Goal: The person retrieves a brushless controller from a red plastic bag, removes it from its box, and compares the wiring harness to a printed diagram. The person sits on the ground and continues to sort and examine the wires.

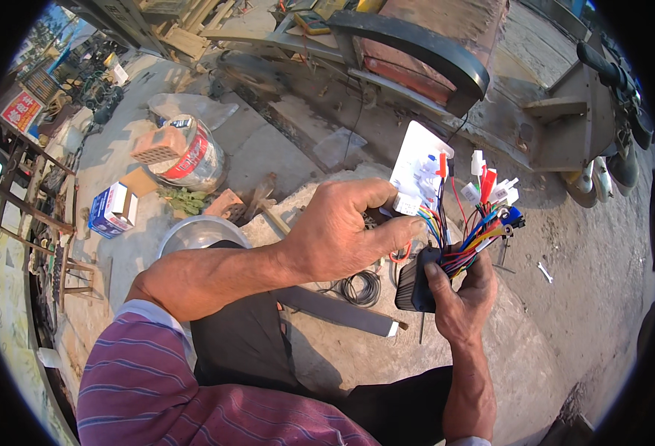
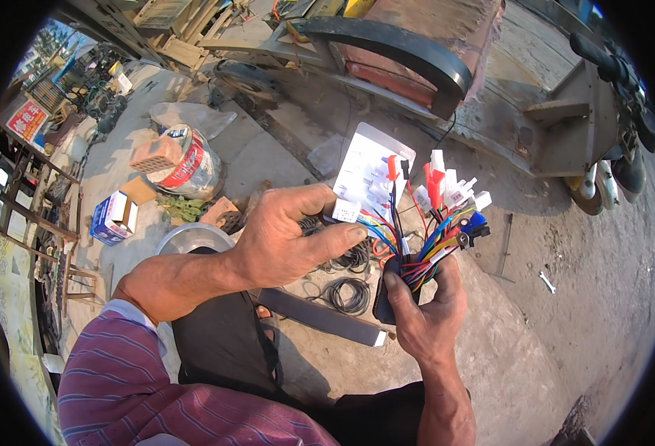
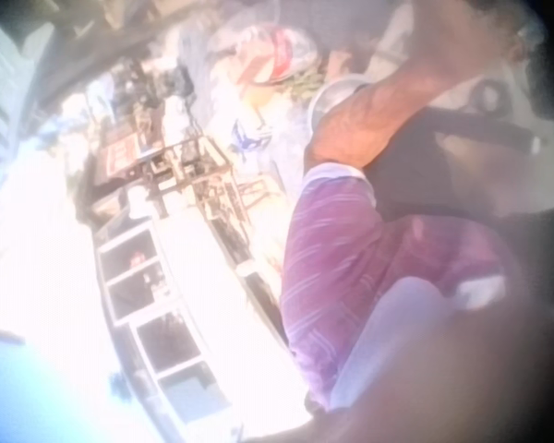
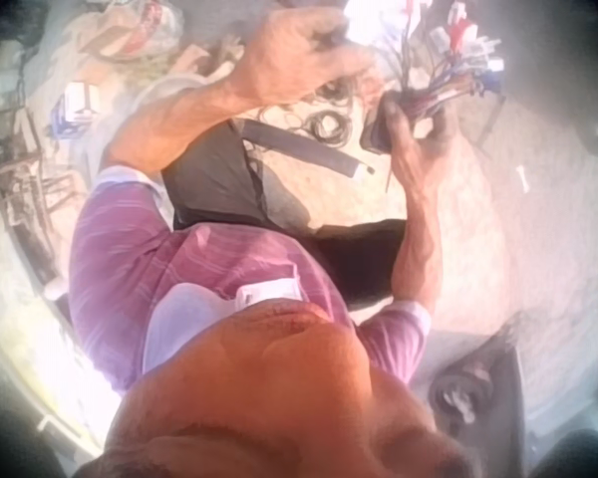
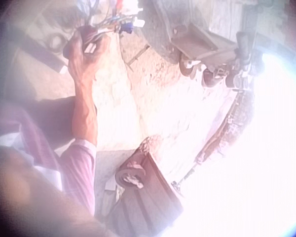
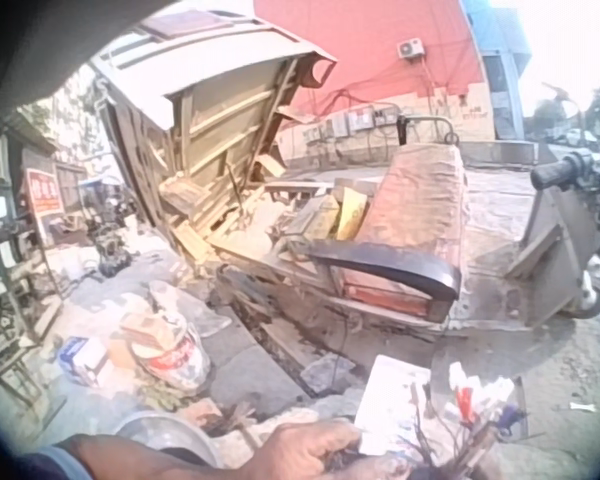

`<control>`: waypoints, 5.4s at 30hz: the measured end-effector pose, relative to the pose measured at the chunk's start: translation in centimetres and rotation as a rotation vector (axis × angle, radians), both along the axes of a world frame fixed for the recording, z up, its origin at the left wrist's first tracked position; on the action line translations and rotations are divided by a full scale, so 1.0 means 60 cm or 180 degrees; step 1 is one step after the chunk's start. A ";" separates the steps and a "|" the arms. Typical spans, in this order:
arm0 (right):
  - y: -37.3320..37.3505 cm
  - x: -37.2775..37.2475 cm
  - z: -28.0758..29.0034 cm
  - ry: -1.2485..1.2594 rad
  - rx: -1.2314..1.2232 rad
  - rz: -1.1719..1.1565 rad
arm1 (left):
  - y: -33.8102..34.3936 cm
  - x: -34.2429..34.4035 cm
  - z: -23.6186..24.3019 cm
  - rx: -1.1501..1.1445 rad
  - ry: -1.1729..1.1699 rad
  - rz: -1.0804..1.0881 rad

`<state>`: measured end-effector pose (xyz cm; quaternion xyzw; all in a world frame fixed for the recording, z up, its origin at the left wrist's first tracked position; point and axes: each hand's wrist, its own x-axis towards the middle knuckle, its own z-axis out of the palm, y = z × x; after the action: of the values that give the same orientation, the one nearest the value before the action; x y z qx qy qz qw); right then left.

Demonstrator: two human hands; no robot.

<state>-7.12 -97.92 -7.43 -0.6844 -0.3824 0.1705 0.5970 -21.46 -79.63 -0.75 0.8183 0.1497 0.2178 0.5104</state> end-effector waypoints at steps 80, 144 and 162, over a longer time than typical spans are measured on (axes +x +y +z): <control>0.011 -0.160 -0.064 0.4255 0.1088 0.0874 | 0.060 0.047 -0.033 0.0146 0.1842 -0.2094; 0.010 -0.157 -0.060 0.4211 0.1006 0.0881 | 0.055 0.046 -0.040 0.0110 0.1557 -0.2140; 0.013 -0.163 -0.084 0.3910 0.0700 0.0711 | 0.052 0.046 -0.032 0.0614 0.1594 -0.1745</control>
<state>-16.88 -97.14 -12.49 -0.3524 -0.0544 0.5531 0.7530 -18.69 -76.52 -2.66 0.9001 0.0242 -0.1204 0.4180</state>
